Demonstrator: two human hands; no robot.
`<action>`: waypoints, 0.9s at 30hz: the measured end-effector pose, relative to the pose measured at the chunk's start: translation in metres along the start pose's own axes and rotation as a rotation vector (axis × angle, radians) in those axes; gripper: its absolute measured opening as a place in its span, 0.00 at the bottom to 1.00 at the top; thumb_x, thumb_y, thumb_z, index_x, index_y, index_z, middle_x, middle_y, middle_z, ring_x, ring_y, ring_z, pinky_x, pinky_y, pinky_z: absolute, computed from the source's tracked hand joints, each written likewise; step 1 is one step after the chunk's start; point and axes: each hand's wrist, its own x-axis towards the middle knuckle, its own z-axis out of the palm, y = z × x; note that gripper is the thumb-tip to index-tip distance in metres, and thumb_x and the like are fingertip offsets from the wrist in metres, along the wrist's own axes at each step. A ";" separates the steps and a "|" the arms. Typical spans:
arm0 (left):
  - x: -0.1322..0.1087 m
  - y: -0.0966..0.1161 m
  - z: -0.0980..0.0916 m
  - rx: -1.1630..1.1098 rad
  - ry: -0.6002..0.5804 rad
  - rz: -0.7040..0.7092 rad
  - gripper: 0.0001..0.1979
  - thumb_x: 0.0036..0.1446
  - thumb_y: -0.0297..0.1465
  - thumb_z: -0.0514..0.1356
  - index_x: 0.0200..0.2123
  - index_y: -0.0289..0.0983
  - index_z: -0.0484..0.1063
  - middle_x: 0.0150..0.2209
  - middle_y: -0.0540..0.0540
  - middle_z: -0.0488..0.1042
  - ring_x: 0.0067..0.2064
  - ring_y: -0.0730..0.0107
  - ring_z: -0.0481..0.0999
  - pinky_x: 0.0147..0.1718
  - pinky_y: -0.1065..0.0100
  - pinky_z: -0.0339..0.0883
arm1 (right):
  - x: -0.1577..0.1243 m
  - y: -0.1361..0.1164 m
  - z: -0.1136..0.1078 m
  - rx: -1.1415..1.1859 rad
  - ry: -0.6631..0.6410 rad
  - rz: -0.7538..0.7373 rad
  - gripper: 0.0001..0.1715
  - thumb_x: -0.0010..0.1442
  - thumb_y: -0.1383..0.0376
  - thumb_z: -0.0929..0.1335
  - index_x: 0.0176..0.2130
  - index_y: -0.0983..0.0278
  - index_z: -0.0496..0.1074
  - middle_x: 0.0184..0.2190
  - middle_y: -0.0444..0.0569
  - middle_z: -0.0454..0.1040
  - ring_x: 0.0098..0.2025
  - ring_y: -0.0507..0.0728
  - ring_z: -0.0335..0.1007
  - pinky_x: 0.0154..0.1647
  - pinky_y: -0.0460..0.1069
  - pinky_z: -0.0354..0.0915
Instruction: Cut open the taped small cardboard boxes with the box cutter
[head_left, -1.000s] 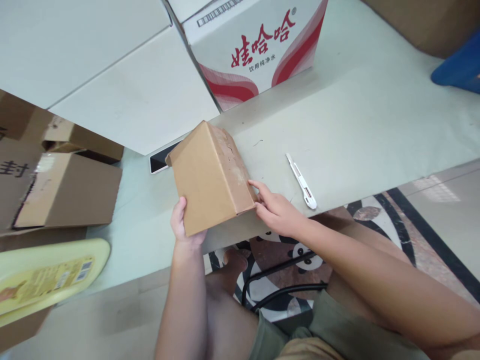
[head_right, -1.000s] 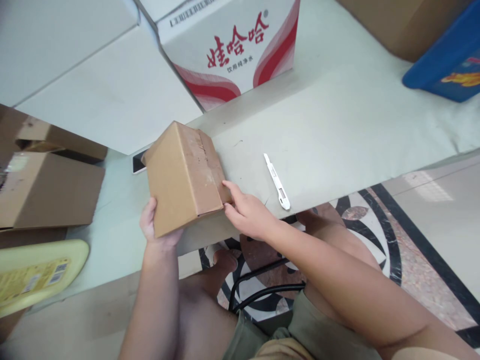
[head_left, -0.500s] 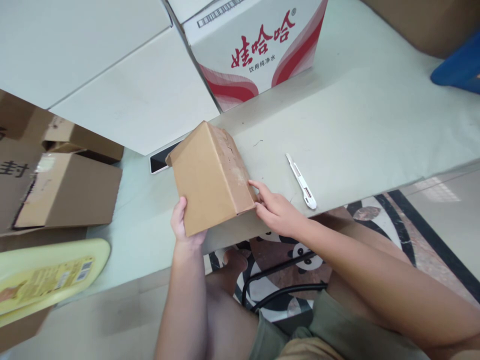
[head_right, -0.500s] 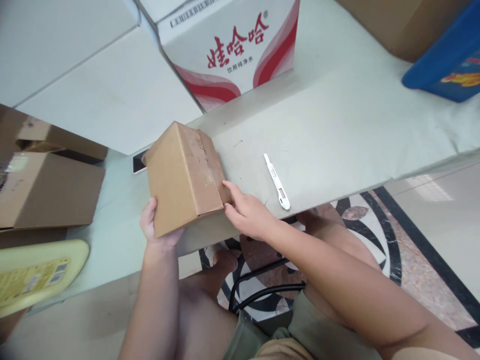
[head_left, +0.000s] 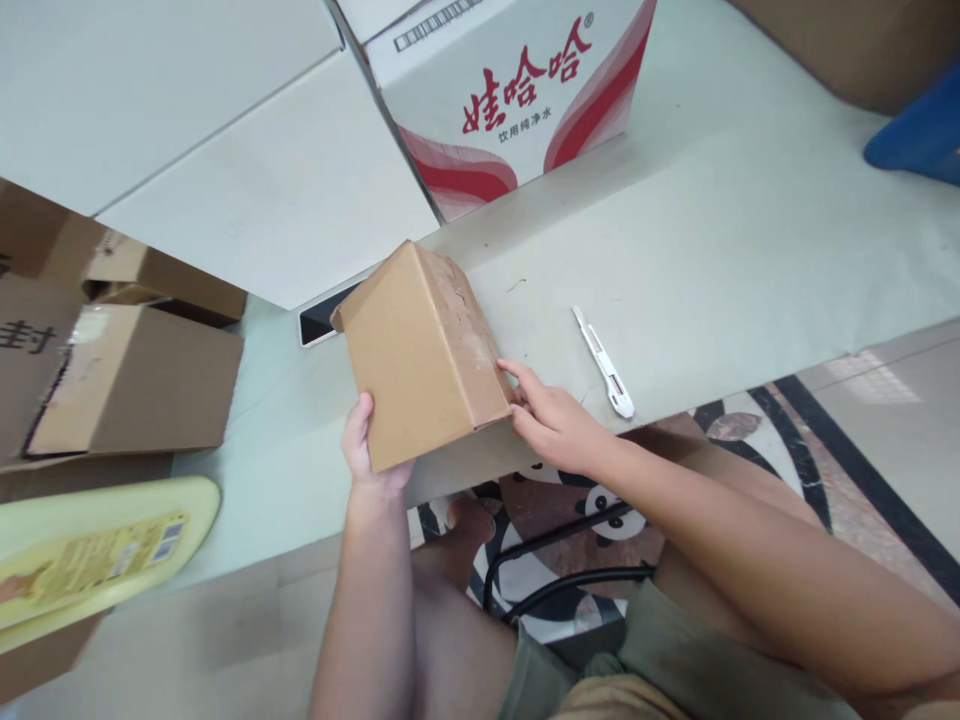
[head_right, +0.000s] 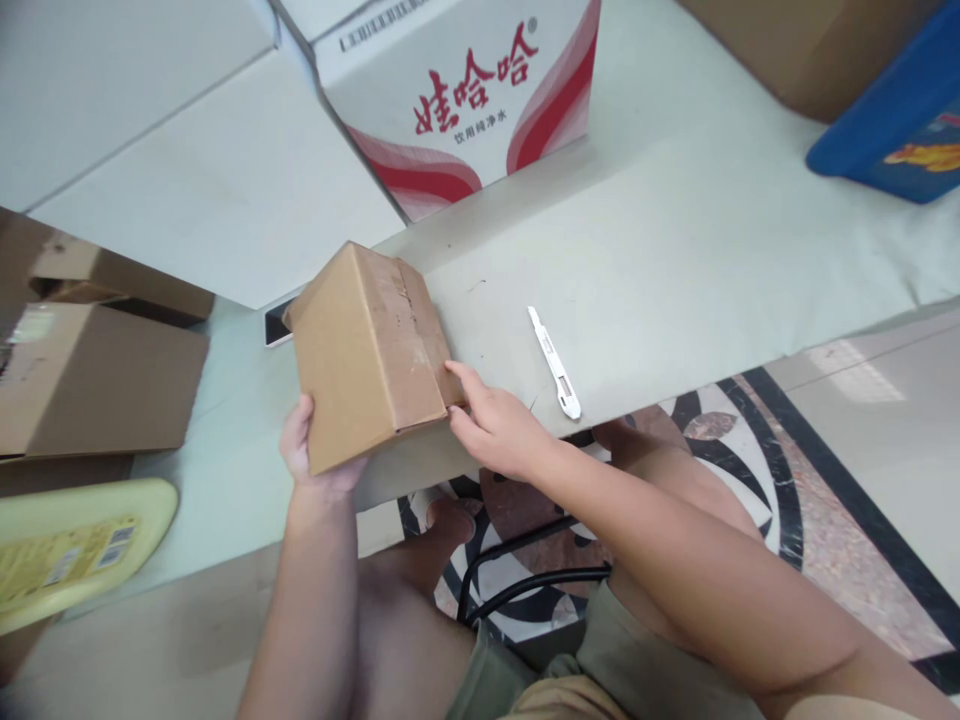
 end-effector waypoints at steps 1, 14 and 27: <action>0.000 0.000 0.000 -0.002 0.004 -0.001 0.17 0.53 0.42 0.67 0.43 0.38 0.79 0.42 0.46 0.82 0.41 0.63 0.81 0.40 0.65 0.77 | 0.000 0.000 0.000 0.000 0.000 0.001 0.35 0.65 0.60 0.57 0.68 0.68 0.51 0.31 0.50 0.76 0.33 0.62 0.72 0.39 0.58 0.65; 0.000 0.000 0.001 -0.005 0.016 -0.004 0.18 0.51 0.41 0.68 0.43 0.37 0.79 0.42 0.46 0.82 0.40 0.62 0.81 0.39 0.65 0.76 | 0.000 -0.002 -0.001 0.005 -0.034 0.029 0.37 0.65 0.60 0.56 0.69 0.71 0.49 0.33 0.52 0.77 0.34 0.63 0.71 0.40 0.59 0.65; -0.001 0.001 0.003 0.006 0.039 0.008 0.18 0.50 0.42 0.68 0.42 0.38 0.79 0.42 0.47 0.82 0.41 0.64 0.81 0.39 0.66 0.76 | 0.001 0.002 0.001 -0.003 -0.006 0.003 0.36 0.65 0.60 0.57 0.68 0.69 0.50 0.32 0.51 0.77 0.33 0.63 0.71 0.38 0.58 0.65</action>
